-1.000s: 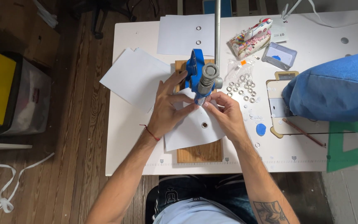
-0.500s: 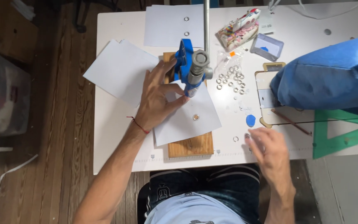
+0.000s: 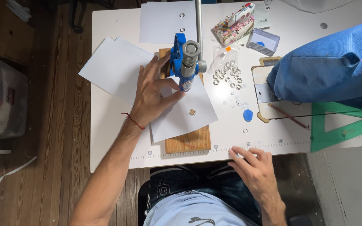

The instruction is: Attaching metal grommets to paper sheets using a manual press

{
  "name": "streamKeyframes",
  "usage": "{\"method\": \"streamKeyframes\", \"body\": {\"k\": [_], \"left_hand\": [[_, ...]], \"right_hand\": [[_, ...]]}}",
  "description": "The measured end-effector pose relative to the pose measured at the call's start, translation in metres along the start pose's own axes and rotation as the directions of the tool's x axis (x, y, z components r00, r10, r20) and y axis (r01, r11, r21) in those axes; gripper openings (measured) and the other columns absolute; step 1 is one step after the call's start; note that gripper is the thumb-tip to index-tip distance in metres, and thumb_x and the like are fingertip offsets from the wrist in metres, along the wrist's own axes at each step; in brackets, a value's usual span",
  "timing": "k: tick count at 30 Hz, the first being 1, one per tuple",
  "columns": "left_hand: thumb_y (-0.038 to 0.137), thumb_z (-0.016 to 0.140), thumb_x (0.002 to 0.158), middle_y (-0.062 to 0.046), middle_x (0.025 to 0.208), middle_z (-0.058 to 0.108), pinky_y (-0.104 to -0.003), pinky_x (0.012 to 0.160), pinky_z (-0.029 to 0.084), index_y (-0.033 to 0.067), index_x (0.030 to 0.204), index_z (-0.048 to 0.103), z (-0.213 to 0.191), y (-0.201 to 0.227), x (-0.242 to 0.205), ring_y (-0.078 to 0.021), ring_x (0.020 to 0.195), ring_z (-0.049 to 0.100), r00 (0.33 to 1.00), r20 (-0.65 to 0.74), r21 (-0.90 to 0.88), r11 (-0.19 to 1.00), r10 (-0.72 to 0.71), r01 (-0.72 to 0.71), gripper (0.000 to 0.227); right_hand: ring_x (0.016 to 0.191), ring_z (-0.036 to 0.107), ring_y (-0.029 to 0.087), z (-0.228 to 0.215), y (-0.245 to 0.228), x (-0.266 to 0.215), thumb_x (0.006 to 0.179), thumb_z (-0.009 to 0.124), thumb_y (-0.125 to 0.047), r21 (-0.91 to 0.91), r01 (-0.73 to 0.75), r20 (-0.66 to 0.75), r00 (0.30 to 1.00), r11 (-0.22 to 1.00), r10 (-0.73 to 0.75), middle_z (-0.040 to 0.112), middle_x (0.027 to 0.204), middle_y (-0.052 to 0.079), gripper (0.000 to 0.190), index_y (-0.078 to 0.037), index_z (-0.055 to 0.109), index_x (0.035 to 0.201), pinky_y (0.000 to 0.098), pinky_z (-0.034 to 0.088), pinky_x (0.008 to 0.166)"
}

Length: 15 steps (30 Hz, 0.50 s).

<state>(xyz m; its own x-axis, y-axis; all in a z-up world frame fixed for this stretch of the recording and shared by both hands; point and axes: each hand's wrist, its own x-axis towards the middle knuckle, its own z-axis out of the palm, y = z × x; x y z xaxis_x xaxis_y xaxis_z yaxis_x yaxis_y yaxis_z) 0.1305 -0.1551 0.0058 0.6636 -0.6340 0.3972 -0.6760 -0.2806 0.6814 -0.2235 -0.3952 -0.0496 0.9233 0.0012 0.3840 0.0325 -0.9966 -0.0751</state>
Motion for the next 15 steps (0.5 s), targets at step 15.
{"method": "streamKeyframes", "body": {"k": [15], "left_hand": [[0.033, 0.095, 0.098, -0.003, 0.186, 0.043, -0.093, 0.132, 0.008, 0.0229, 0.100, 0.091, -0.009, 0.021, 0.001, -0.0574, 0.174, 0.029, 0.999, 0.026, 0.027, 0.999, -0.045, 0.045, 0.011]], "right_hand": [[0.078, 0.066, 0.011, -0.008, -0.011, 0.154, 0.097, 0.098, -0.002, 0.865, -0.291, 0.002, 0.816, 0.408, 0.578, 0.082, 0.084, 0.006, 0.015, -0.009, 0.092, 0.109, 0.0329, 0.059, 0.077]]}}
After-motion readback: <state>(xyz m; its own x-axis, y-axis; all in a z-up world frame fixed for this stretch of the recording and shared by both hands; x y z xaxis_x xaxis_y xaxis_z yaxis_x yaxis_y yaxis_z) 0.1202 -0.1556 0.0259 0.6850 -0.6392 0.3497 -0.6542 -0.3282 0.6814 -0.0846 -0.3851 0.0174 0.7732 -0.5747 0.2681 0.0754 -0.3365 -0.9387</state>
